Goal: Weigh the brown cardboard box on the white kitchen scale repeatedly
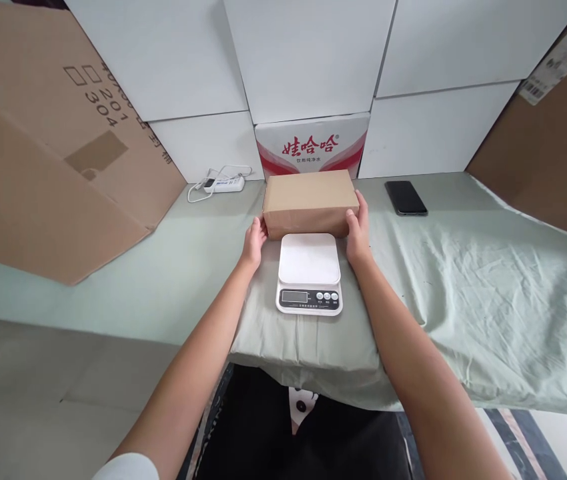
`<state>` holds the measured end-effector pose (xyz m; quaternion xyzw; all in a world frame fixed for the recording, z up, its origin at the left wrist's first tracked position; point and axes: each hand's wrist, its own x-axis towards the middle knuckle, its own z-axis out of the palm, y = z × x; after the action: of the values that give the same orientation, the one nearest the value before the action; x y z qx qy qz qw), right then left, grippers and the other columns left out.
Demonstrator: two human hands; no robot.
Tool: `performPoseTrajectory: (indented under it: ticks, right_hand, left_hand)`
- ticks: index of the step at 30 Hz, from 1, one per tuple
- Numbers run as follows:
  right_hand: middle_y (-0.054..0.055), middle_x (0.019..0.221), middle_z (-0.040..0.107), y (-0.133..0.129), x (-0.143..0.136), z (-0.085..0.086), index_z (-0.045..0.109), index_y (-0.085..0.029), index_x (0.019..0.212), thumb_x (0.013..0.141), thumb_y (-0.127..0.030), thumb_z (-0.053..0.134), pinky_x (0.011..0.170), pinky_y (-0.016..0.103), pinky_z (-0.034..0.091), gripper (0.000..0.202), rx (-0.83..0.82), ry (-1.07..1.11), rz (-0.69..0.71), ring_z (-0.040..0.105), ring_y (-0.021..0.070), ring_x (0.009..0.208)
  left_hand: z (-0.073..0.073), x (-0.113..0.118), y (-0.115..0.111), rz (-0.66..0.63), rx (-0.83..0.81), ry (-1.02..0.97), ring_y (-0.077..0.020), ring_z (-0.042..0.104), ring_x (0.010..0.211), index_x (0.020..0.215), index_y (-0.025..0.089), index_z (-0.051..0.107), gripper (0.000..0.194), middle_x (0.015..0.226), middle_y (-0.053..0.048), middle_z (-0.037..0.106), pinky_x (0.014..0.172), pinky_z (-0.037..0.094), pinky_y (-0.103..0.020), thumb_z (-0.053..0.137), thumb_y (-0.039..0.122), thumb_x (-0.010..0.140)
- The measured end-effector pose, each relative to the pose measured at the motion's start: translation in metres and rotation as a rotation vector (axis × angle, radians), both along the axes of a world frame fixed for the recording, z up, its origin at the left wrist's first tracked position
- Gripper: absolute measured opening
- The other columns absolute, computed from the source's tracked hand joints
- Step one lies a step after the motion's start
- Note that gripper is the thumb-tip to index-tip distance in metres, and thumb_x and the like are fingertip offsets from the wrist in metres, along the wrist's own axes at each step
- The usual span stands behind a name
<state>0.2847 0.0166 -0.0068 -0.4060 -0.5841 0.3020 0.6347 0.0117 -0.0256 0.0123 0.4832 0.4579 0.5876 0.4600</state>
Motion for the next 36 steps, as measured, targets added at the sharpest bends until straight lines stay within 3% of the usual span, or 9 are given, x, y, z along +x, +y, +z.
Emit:
performPoseTrajectory:
  ticks: [3, 6, 9, 11, 19, 24, 29, 32, 36]
  right_hand:
    - [0.002, 0.178, 0.048, 0.001, -0.001, 0.001, 0.047, -0.039, 0.163, 0.088, -0.073, 0.063, 0.145, 0.065, 0.027, 0.084, -0.096, 0.101, -0.03, 0.041, 0.0329, 0.17]
    - [0.001, 0.177, 0.049, -0.002, -0.001, 0.0, 0.04, -0.041, 0.167, 0.088, -0.073, 0.064, 0.144, 0.064, 0.028, 0.089, -0.111, 0.116, -0.028, 0.043, 0.0313, 0.168]
    - [0.002, 0.167, 0.058, -0.008, 0.0, -0.002, 0.029, -0.042, 0.173, 0.092, -0.073, 0.06, 0.141, 0.063, 0.036, 0.092, -0.139, 0.132, -0.043, 0.055, 0.0295, 0.156]
    - [0.003, 0.166, 0.06, -0.012, -0.001, -0.001, 0.03, -0.041, 0.173, 0.092, -0.073, 0.059, 0.141, 0.063, 0.036, 0.092, -0.162, 0.139, -0.036, 0.057, 0.0297, 0.155]
    - [0.007, 0.182, 0.044, -0.021, -0.012, 0.015, 0.044, -0.032, 0.165, 0.082, -0.078, 0.069, 0.148, 0.061, 0.022, 0.097, -0.143, 0.073, -0.055, 0.033, 0.0348, 0.174]
    - [0.009, 0.187, 0.035, -0.021, -0.013, 0.013, 0.033, -0.03, 0.172, 0.086, -0.084, 0.062, 0.15, 0.061, 0.015, 0.106, -0.062, -0.046, -0.011, 0.026, 0.036, 0.178]
    - [0.004, 0.191, 0.023, -0.015, -0.011, 0.011, 0.019, -0.037, 0.178, 0.09, -0.085, 0.06, 0.149, 0.062, 0.014, 0.108, 0.105, -0.109, -0.007, 0.019, 0.0359, 0.18]
    - [0.003, 0.19, 0.026, -0.023, -0.008, 0.018, 0.017, -0.041, 0.178, 0.092, -0.083, 0.06, 0.149, 0.065, 0.014, 0.105, 0.17, -0.104, -0.018, 0.018, 0.0354, 0.18]
    - [0.01, 0.186, 0.033, -0.063, 0.003, 0.027, 0.021, -0.035, 0.178, 0.094, -0.081, 0.06, 0.148, 0.066, 0.012, 0.103, 0.194, -0.12, -0.034, 0.021, 0.0372, 0.179]
  left_hand:
    - [0.0, 0.0, -0.001, -0.011, 0.001, 0.011, -0.0311, 0.048, 0.169, 0.159, 0.024, 0.062, 0.086, 0.175, -0.01, 0.057, 0.139, 0.043, -0.046, 0.044, 0.084, 0.1]
    - [0.0, -0.003, -0.001, -0.007, 0.01, 0.049, -0.0318, 0.049, 0.169, 0.155, 0.025, 0.066, 0.079, 0.173, -0.01, 0.06, 0.141, 0.039, -0.049, 0.049, 0.08, 0.101]
    - [0.0, -0.008, -0.001, 0.053, -0.031, 0.057, -0.0304, 0.043, 0.172, 0.159, 0.025, 0.062, 0.08, 0.179, -0.009, 0.052, 0.144, 0.034, -0.05, 0.048, 0.08, 0.102]
    - [-0.001, -0.01, -0.002, 0.075, -0.058, 0.037, -0.0293, 0.04, 0.173, 0.162, 0.025, 0.059, 0.083, 0.182, -0.01, 0.047, 0.144, 0.034, -0.048, 0.046, 0.081, 0.102]
    - [-0.004, -0.009, 0.001, 0.051, -0.072, 0.077, -0.0317, 0.043, 0.172, 0.161, 0.022, 0.059, 0.085, 0.181, -0.012, 0.049, 0.143, 0.035, -0.05, 0.045, 0.081, 0.102]
    - [-0.001, -0.009, 0.001, -0.013, 0.002, 0.095, -0.0338, 0.058, 0.161, 0.142, 0.023, 0.073, 0.08, 0.16, -0.012, 0.072, 0.135, 0.047, -0.047, 0.046, 0.086, 0.1]
    - [0.009, -0.009, -0.003, 0.016, 0.145, 0.107, -0.035, 0.06, 0.158, 0.136, 0.022, 0.076, 0.081, 0.154, -0.013, 0.075, 0.133, 0.047, -0.046, 0.05, 0.089, 0.097]
    - [0.019, -0.008, -0.012, 0.032, 0.229, 0.148, -0.0365, 0.061, 0.155, 0.138, 0.023, 0.077, 0.085, 0.151, -0.013, 0.077, 0.132, 0.048, -0.046, 0.052, 0.091, 0.094]
    - [0.027, -0.008, -0.049, 0.012, 0.329, 0.178, -0.0358, 0.059, 0.158, 0.153, 0.025, 0.07, 0.081, 0.157, -0.012, 0.074, 0.134, 0.046, -0.047, 0.051, 0.083, 0.1]
